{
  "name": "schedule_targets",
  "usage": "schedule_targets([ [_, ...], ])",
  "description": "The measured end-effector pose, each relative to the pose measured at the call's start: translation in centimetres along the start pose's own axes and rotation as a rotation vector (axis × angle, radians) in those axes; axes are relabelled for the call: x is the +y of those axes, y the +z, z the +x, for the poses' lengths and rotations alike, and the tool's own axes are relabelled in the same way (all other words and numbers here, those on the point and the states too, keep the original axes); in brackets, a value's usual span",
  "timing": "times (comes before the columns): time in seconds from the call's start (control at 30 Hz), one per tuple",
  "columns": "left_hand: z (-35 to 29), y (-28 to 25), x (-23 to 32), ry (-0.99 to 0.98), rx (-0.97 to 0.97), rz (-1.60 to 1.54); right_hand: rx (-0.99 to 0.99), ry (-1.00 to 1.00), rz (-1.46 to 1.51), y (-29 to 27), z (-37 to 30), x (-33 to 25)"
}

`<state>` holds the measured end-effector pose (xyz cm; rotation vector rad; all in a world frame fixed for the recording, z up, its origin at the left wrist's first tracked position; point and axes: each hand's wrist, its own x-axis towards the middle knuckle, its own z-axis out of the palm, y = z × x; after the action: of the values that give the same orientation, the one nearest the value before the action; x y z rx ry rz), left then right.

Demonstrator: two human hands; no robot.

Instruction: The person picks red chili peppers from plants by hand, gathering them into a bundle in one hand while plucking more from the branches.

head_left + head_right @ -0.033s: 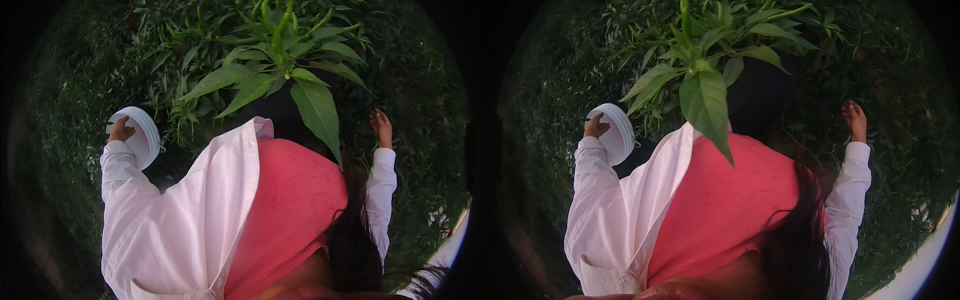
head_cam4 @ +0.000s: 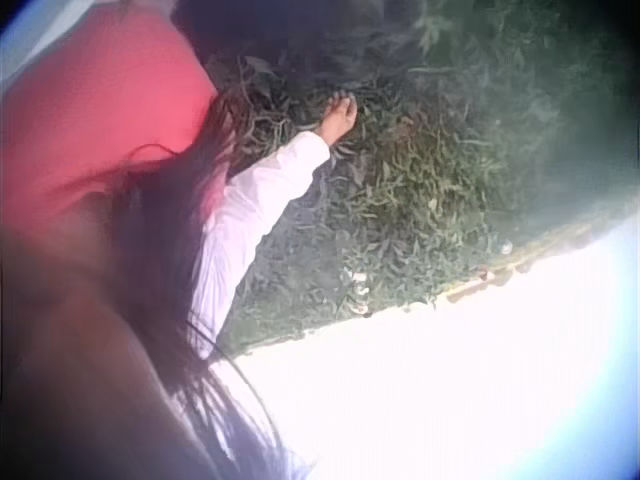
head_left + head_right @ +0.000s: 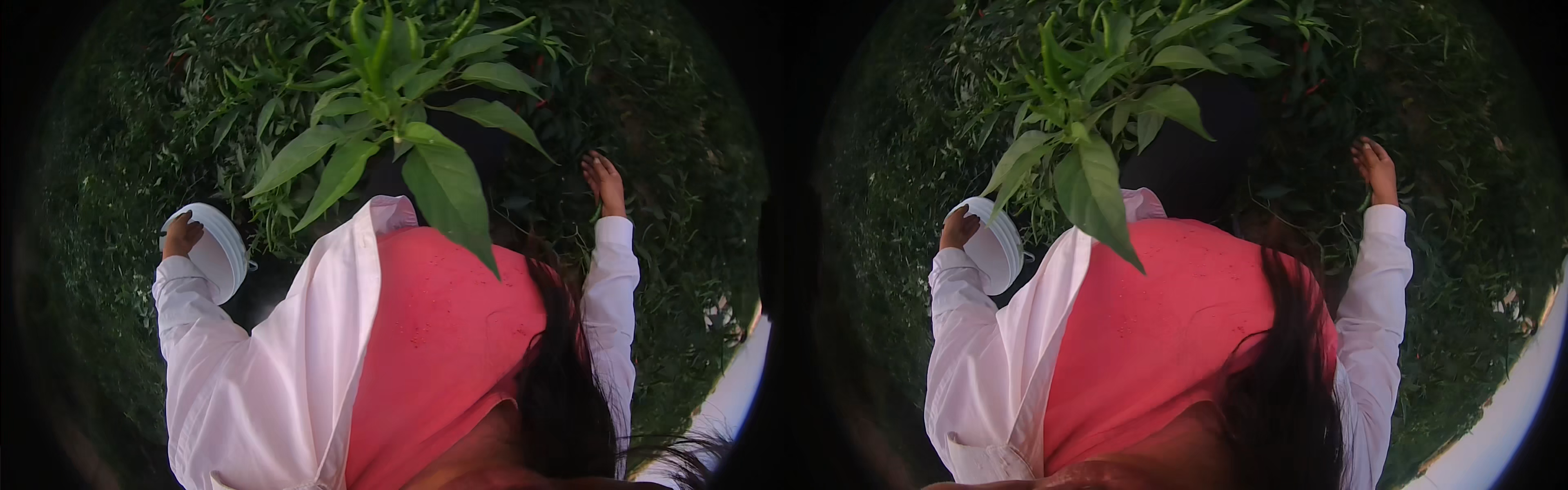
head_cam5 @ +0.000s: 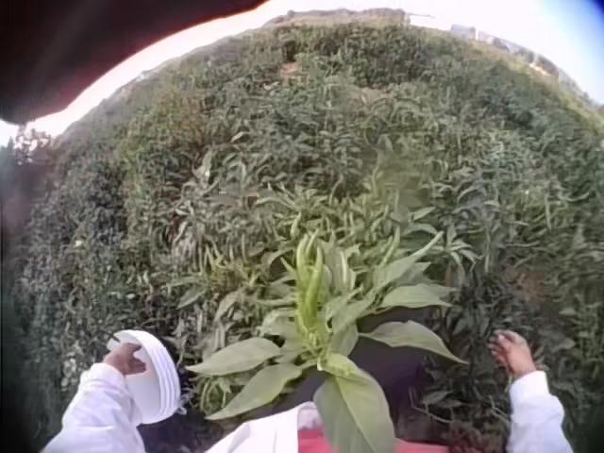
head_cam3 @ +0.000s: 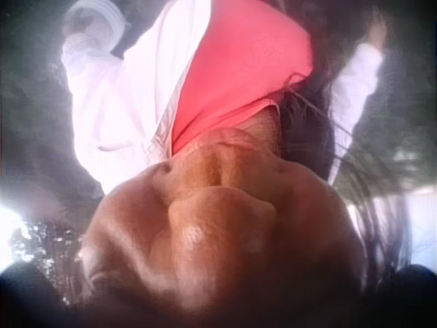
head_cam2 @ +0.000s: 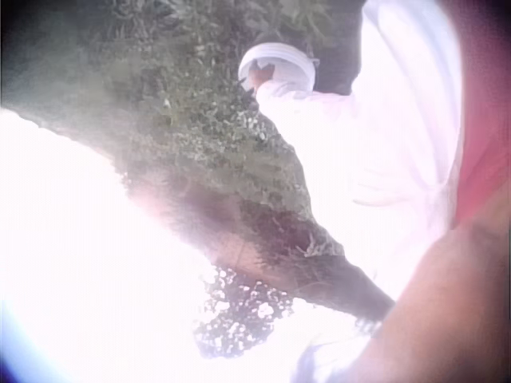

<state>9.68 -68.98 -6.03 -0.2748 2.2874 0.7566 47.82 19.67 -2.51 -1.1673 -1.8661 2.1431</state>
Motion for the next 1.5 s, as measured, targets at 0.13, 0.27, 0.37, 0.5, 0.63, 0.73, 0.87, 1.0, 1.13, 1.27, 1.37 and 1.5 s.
schedule_targets([
  [0.13, -3.7, 3.8, 22.1, 0.626, 0.437, 0.010, 0.262, -0.029, 0.323, -0.2, -0.8, -3.1],
  [0.27, -20.8, 12.8, 44.4, 0.968, 0.598, -0.404, 0.111, -0.198, -0.033, 0.6, 0.8, -7.2],
  [0.37, -32.5, 26.0, 52.8, 1.661, -0.099, -0.430, -0.033, -0.188, -0.473, 3.3, 4.4, -8.1],
  [0.5, -34.2, 42.4, 57.6, 1.515, -0.885, -0.166, -0.147, -0.220, -1.114, 6.2, 9.8, -3.9],
  [0.63, -21.4, 48.6, 59.3, 1.251, -0.603, 0.316, -0.300, -0.522, -1.084, 3.9, 12.9, 2.9],
  [0.73, -14.9, 51.1, 58.7, 1.064, -0.596, 0.565, 0.190, -0.050, -0.954, 1.2, 14.4, 5.8],
  [0.87, -13.4, 54.8, 58.4, 1.240, -0.670, 0.670, 0.347, 0.236, -0.759, -4.3, 14.2, 5.8],
  [1.0, -14.6, 56.5, 58.2, 1.238, -0.813, 0.891, 0.530, 0.003, -0.845, -2.2, 14.8, 6.3],
  [1.13, -17.0, 55.9, 57.7, 1.492, -0.809, 1.039, 0.600, -0.376, -1.038, 1.8, 18.1, 8.6],
  [1.27, -20.1, 54.7, 57.1, 1.633, -0.954, 0.847, 0.624, 0.131, -1.131, 1.1, 22.8, 9.7],
  [1.37, -20.3, 54.0, 57.5, 1.642, -0.986, 0.889, 0.539, 0.286, -0.963, -1.7, 23.3, 9.7],
  [1.5, -19.7, 54.3, 58.5, 1.591, -0.961, 1.010, 0.645, 0.322, -0.725, -6.3, 18.9, 9.9],
])
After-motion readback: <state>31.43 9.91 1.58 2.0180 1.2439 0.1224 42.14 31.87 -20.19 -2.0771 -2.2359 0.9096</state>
